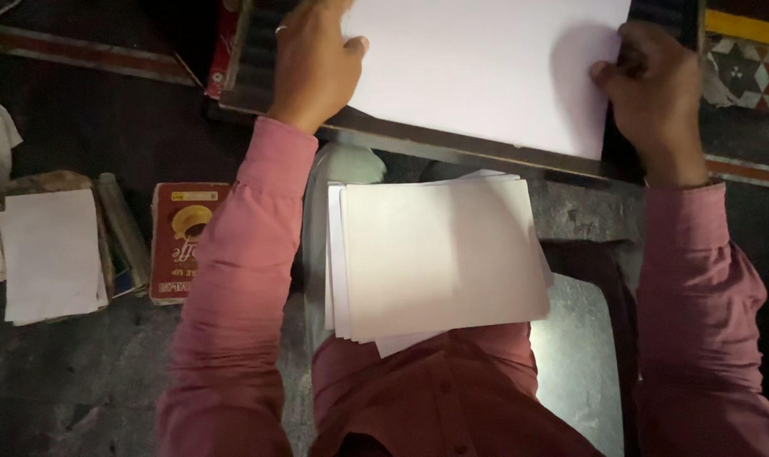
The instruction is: The person sits with a stack of white papers on their lap and repeatedly picks up sheets to place them into a machine in front of them. They handle the papers one at a time, occasionally flipping through the stack to check the contents before continuing the process.
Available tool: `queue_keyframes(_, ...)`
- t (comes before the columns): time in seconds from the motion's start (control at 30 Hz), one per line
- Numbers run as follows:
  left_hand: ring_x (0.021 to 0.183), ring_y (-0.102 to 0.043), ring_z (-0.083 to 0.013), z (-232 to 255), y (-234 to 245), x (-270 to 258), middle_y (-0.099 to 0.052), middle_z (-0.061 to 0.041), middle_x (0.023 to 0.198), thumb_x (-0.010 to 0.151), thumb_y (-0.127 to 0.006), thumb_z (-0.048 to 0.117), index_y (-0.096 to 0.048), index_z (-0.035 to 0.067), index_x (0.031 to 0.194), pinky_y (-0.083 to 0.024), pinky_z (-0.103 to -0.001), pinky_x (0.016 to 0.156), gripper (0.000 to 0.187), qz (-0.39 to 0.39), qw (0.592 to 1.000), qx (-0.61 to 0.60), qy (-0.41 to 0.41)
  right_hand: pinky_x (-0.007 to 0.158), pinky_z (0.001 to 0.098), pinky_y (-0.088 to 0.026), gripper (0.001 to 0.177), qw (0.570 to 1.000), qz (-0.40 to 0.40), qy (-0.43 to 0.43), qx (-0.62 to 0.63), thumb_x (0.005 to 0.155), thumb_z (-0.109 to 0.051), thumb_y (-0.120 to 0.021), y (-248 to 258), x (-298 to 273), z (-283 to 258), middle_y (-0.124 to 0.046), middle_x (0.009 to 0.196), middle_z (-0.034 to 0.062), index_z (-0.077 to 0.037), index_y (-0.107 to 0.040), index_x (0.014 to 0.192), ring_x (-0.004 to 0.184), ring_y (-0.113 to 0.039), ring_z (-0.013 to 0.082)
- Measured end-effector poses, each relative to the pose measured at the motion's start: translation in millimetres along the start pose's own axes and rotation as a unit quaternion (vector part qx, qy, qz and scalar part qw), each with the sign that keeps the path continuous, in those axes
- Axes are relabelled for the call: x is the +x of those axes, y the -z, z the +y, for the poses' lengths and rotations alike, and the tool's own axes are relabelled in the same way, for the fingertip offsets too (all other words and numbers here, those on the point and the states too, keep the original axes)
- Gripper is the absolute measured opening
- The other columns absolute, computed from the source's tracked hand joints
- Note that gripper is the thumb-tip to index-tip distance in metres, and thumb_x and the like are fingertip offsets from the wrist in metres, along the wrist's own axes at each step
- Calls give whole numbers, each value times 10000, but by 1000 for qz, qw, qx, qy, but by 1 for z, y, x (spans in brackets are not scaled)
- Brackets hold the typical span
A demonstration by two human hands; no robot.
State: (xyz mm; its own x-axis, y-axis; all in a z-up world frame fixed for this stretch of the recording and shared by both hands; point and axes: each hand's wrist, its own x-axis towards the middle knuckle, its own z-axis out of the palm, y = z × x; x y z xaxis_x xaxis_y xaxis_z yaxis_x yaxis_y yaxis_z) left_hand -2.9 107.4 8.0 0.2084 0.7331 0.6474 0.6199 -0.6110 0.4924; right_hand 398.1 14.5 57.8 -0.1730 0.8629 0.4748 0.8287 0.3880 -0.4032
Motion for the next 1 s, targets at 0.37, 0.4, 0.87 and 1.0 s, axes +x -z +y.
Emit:
queue_keyframes(0.37, 800, -661, -435, -37, -26, -11, -697, -190, 833, 934, -784, 149, -676, -4, 915, -473, -568, 758, 189, 24, 998, 56, -27, 713, 320, -579, 297, 998, 12, 39, -40, 1038, 16, -751, -1, -9, -4, -738, 1038, 190, 105, -664, 1307, 852, -713, 210)
queue_keyframes(0.4, 790, -659, -433, -38, -26, -9, -695, -188, 823, 936, -791, 161, -673, 0, 907, -470, -571, 761, 202, 17, 998, 62, -22, 703, 323, -573, 301, 999, 4, 16, -51, 1047, -6, -763, -1, -10, -4, -740, 1017, 181, 90, -674, 1318, 835, -713, 210)
queue_keyframes(0.87, 829, -649, -413, -48, -31, -15, -688, -169, 855, 913, -729, 32, -674, 18, 954, -466, -539, 787, 70, 49, 994, 60, -80, 719, 365, -581, 273, 998, -8, 24, -66, 1066, -4, -728, 2, -6, -24, -730, 970, 213, 97, -680, 1315, 840, -726, 263)
queue_keyframes(1.0, 780, -643, -389, -46, -30, -13, -684, -158, 805, 917, -679, -4, -682, 24, 893, -480, -525, 773, 37, 46, 994, 55, -77, 717, 380, -590, 233, 997, -7, 45, -67, 1039, 6, -729, 5, -4, -32, -731, 1009, 222, 84, -685, 1254, 839, -733, 284)
